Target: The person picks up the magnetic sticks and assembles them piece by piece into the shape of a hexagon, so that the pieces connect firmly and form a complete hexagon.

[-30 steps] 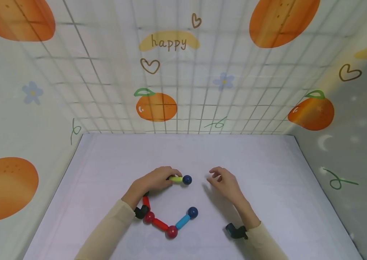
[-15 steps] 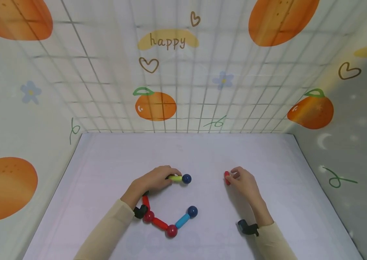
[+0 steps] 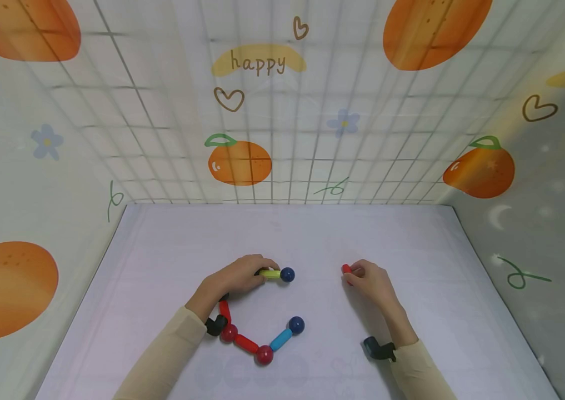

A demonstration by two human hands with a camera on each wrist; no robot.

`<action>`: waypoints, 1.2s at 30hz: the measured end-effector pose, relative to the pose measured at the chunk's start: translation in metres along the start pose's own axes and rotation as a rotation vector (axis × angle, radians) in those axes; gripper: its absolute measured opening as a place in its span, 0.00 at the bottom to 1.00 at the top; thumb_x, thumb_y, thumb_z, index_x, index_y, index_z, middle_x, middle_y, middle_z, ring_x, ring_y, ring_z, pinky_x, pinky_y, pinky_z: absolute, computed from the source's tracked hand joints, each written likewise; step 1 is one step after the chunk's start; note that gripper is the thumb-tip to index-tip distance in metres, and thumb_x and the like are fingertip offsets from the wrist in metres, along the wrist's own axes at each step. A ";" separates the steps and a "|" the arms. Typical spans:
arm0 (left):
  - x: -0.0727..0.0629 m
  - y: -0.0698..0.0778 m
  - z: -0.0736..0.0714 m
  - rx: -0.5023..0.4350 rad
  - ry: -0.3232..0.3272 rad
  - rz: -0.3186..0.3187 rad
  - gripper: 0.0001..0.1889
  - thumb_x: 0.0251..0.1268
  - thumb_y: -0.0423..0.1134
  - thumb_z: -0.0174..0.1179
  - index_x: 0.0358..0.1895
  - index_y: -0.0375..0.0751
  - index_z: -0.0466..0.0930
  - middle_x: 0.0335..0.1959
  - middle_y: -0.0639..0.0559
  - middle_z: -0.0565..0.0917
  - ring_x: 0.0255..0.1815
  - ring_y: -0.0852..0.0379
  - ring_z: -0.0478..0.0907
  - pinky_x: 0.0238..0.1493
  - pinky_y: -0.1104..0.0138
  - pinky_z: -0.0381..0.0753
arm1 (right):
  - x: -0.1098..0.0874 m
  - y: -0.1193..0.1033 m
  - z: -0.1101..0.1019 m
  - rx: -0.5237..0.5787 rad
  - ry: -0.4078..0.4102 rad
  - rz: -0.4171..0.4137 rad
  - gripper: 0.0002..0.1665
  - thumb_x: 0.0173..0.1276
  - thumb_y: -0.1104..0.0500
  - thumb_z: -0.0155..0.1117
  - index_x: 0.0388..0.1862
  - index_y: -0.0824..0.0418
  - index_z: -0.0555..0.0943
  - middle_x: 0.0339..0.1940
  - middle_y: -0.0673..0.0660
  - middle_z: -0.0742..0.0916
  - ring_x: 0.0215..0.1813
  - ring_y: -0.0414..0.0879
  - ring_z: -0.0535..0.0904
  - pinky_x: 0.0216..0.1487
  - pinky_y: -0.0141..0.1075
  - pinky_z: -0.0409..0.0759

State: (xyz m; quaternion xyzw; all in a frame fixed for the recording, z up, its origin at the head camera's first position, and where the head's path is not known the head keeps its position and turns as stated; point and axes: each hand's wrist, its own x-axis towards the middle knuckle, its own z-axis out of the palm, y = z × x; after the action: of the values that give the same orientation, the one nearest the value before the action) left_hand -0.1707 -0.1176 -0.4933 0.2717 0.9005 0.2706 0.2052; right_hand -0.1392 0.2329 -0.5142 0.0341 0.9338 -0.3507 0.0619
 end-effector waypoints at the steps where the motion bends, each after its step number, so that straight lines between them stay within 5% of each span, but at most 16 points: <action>1: 0.000 0.000 0.000 0.002 0.001 0.000 0.20 0.70 0.33 0.60 0.62 0.55 0.80 0.46 0.58 0.79 0.46 0.57 0.73 0.52 0.62 0.75 | 0.000 0.000 0.000 -0.001 0.002 -0.003 0.15 0.65 0.56 0.72 0.44 0.65 0.82 0.34 0.56 0.86 0.33 0.48 0.78 0.33 0.39 0.78; 19: 0.001 0.000 0.000 0.001 0.000 -0.009 0.20 0.69 0.33 0.60 0.62 0.55 0.81 0.45 0.59 0.79 0.45 0.58 0.73 0.51 0.62 0.75 | -0.011 -0.027 0.022 0.116 -0.042 -0.072 0.11 0.64 0.58 0.70 0.42 0.64 0.85 0.32 0.52 0.86 0.32 0.46 0.78 0.30 0.36 0.76; 36: 0.004 -0.001 0.002 -0.007 0.001 -0.027 0.20 0.69 0.34 0.61 0.61 0.55 0.81 0.47 0.58 0.79 0.47 0.57 0.73 0.52 0.60 0.75 | -0.023 -0.060 0.054 0.230 -0.232 -0.201 0.09 0.67 0.55 0.70 0.42 0.58 0.85 0.27 0.47 0.84 0.30 0.45 0.77 0.29 0.32 0.76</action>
State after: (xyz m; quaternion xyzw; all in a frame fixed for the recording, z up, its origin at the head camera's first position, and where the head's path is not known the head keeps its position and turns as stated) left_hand -0.1728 -0.1155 -0.4963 0.2588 0.9031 0.2713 0.2095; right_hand -0.1175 0.1516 -0.5127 -0.0933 0.8728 -0.4613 0.1292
